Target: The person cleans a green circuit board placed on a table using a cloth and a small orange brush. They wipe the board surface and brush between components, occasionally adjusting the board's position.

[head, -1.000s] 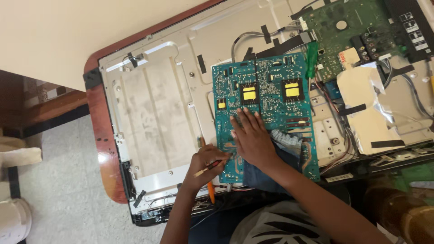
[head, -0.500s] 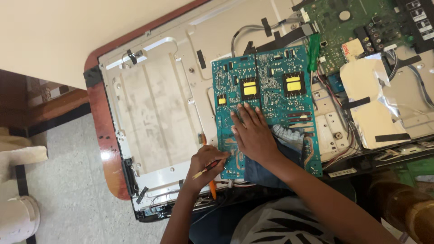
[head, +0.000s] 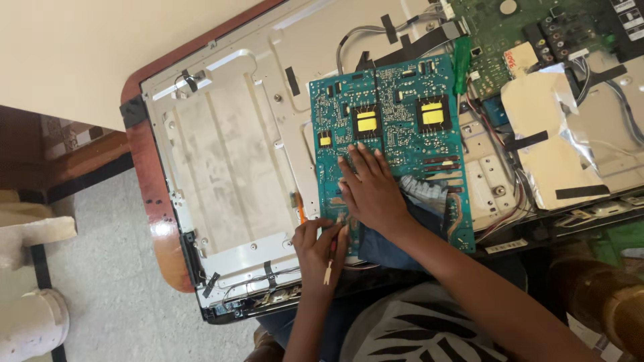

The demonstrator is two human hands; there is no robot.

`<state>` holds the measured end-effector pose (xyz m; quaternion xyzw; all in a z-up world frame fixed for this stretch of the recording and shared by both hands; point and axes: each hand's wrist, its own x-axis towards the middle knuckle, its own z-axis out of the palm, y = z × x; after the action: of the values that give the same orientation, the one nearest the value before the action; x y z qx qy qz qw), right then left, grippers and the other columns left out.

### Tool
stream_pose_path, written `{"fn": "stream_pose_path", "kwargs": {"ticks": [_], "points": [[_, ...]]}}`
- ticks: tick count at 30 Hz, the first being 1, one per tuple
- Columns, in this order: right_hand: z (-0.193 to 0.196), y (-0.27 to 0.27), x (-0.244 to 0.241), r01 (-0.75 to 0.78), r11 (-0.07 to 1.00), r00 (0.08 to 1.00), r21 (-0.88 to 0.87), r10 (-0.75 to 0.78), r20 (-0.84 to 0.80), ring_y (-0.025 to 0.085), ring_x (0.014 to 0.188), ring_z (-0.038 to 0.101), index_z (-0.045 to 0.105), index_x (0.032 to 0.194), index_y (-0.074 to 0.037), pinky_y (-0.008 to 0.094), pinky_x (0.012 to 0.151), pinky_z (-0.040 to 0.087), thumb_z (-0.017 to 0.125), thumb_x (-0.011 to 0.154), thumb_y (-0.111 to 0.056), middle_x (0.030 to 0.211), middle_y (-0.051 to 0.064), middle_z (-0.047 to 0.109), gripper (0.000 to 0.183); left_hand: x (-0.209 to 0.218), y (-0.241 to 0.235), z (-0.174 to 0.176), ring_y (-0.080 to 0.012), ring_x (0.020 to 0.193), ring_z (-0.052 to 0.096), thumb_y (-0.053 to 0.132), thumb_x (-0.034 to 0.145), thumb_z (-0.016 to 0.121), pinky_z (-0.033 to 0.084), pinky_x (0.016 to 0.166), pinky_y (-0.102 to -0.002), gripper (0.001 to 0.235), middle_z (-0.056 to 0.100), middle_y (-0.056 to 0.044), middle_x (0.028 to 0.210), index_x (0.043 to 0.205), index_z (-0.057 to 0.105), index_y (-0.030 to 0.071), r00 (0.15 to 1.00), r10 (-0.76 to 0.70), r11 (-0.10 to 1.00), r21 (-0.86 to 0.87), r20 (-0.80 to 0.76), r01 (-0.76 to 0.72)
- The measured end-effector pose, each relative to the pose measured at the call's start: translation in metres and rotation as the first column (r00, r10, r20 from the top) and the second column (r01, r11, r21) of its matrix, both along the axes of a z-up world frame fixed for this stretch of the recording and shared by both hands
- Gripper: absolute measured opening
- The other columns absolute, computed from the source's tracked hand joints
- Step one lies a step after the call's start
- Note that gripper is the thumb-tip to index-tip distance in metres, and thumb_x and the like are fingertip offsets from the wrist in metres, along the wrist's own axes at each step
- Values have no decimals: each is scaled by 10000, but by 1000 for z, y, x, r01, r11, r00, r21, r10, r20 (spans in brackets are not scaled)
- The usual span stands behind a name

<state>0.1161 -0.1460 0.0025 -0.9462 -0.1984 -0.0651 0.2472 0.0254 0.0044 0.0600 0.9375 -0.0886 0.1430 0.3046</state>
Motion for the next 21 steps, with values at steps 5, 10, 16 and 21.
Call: {"fn": "stream_pose_path", "kwargs": {"ticks": [5, 10, 16, 21], "points": [[0, 4, 0, 14, 1000, 1000, 26, -14, -7, 393, 1502, 342, 534, 1451, -16, 554, 1227, 246, 454, 1056, -294, 1545, 246, 441, 490, -13, -16, 2, -362, 979, 586, 75, 876, 716, 479, 870, -465, 182, 633, -183, 1044, 1026, 711, -29, 1000, 0, 999, 49, -23, 1], [0, 4, -1, 18, 999, 1000, 51, -19, 10, 398, 1491, 350, 538, 1450, -20, 560, 1220, 254, 475, 1044, -293, 1544, 248, 449, 493, -21, -14, -16, -385, 960, 595, 53, 837, 674, 506, 855, -473, 281, 610, -216, 1010, 1085, 693, -76, 999, -22, 992, 124, -25, 25], [0, 5, 2, 14, 999, 1000, 50, -16, 24, 408, 1475, 365, 542, 1440, -10, 574, 1210, 262, 490, 1036, -295, 1526, 258, 458, 497, -7, -2, -30, -381, 957, 594, 25, 896, 674, 503, 884, -474, 213, 607, -210, 985, 1088, 687, -64, 995, -91, 982, 169, 49, 81], [-3, 2, 0, 12, 999, 999, 37, -13, 30, 405, 1478, 373, 546, 1436, -18, 575, 1214, 274, 483, 1050, -288, 1518, 259, 469, 476, -11, -9, -29, -377, 923, 583, 19, 899, 668, 490, 839, -471, 177, 618, -203, 973, 1059, 693, -53, 998, -69, 991, 114, 9, 68]]}}
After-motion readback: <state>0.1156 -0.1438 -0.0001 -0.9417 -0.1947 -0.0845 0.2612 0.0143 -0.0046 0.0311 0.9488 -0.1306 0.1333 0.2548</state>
